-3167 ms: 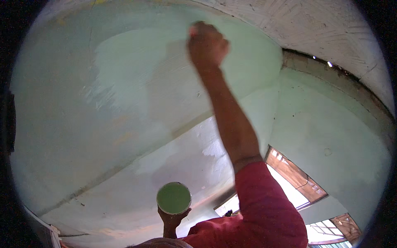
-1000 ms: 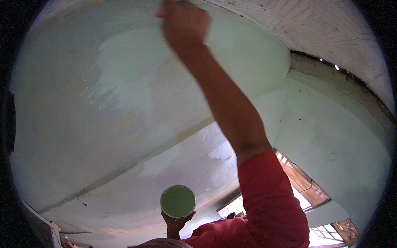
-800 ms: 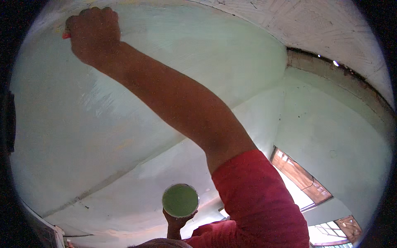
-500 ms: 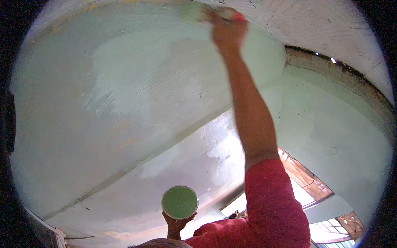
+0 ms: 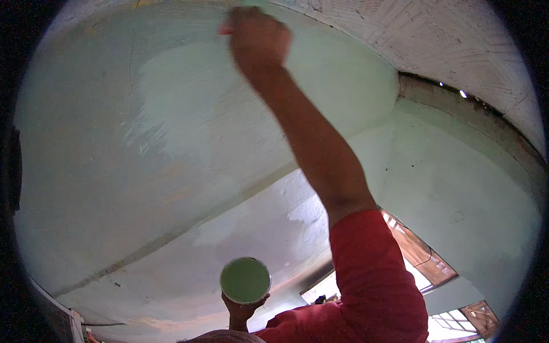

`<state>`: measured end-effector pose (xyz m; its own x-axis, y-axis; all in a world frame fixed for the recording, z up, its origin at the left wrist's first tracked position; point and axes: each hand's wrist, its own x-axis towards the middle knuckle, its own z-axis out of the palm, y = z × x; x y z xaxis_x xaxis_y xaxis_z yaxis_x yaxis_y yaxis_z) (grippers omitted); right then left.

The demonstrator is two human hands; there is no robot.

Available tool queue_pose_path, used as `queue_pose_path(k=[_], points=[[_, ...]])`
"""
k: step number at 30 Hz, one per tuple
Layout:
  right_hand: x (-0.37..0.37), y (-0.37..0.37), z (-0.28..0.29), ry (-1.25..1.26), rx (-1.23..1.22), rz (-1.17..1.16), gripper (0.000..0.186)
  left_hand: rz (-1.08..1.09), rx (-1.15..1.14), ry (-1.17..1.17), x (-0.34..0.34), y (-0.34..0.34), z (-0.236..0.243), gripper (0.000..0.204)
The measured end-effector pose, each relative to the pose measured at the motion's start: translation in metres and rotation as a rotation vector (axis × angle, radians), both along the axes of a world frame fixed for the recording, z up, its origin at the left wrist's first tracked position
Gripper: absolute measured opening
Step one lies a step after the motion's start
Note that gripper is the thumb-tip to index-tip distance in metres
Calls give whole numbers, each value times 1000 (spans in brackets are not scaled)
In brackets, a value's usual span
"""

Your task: Painting a ceiling using a brush and a small bucket of paint.

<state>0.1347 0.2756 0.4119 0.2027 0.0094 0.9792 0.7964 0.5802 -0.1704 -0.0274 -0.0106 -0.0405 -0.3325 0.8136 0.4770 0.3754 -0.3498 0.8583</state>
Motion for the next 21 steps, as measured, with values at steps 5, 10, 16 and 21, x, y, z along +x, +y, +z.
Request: queue_pose_path(k=[5, 10, 16, 21], points=[[-80, -69, 41, -171, 346, 403, 9, -39, 9, 57, 6, 5, 2, 107], [-76, -37, 49, 170, 317, 576, 18, -88, -9, -59, 10, 8, 7, 110], [110, 98, -51, 599, 73, 888, 24, -73, -20, -115, -5, -9, -11, 112], [200, 101, -90, 663, -409, -104, 48, 1, -29, -67, -15, -18, -7, 110]])
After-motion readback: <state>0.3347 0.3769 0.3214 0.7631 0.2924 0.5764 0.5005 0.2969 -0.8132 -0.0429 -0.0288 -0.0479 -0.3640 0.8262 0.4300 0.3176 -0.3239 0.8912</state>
